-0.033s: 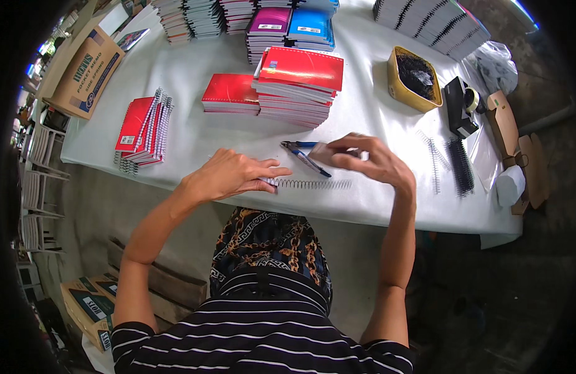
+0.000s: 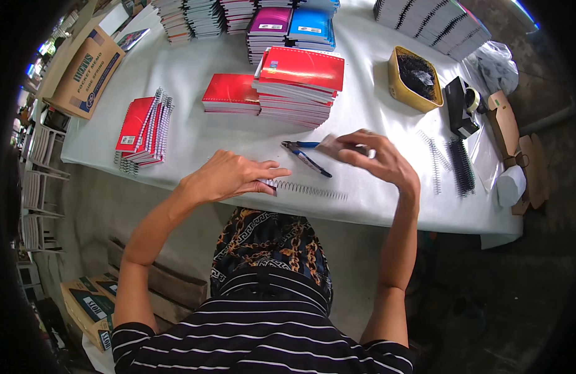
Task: The person threads spiral wire through holes in stacks of notebook pages and covers by hand, then trims the excess wire using wire cutters. They stack the completed notebooks on the table.
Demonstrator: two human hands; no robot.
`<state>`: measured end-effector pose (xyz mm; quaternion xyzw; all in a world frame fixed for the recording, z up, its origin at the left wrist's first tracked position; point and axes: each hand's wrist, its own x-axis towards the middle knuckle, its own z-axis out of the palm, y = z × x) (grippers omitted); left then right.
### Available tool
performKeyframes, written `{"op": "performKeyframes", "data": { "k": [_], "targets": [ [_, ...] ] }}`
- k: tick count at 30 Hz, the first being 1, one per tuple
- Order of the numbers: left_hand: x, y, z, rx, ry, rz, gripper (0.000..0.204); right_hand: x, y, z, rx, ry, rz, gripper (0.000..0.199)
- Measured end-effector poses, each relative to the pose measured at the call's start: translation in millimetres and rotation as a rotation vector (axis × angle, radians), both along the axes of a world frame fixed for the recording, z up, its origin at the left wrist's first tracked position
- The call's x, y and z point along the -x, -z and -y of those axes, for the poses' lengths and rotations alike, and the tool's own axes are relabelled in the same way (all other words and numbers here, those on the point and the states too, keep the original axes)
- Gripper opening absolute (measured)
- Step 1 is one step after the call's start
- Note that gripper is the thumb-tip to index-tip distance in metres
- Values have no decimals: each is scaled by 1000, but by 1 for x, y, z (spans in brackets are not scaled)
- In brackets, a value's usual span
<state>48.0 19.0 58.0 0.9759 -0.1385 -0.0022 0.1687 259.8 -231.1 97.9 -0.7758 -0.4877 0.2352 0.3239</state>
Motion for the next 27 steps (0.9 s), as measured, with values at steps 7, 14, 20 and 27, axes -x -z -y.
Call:
{"op": "performKeyframes", "data": {
  "k": [7, 14, 20, 27],
  "targets": [
    [2, -7, 10, -6, -95, 83, 68, 76, 19, -21, -164, 25, 303, 62],
    [0, -10, 20, -39, -163, -26, 65, 121, 36, -41, -154, 28, 551, 16],
    [3, -6, 15, -163, -59, -167, 56, 66, 31, -26, -98, -24, 107, 18],
    [0, 7, -3, -16, 78, 46, 68, -33, 33, 11, 244, 215, 336, 49]
  ]
}}
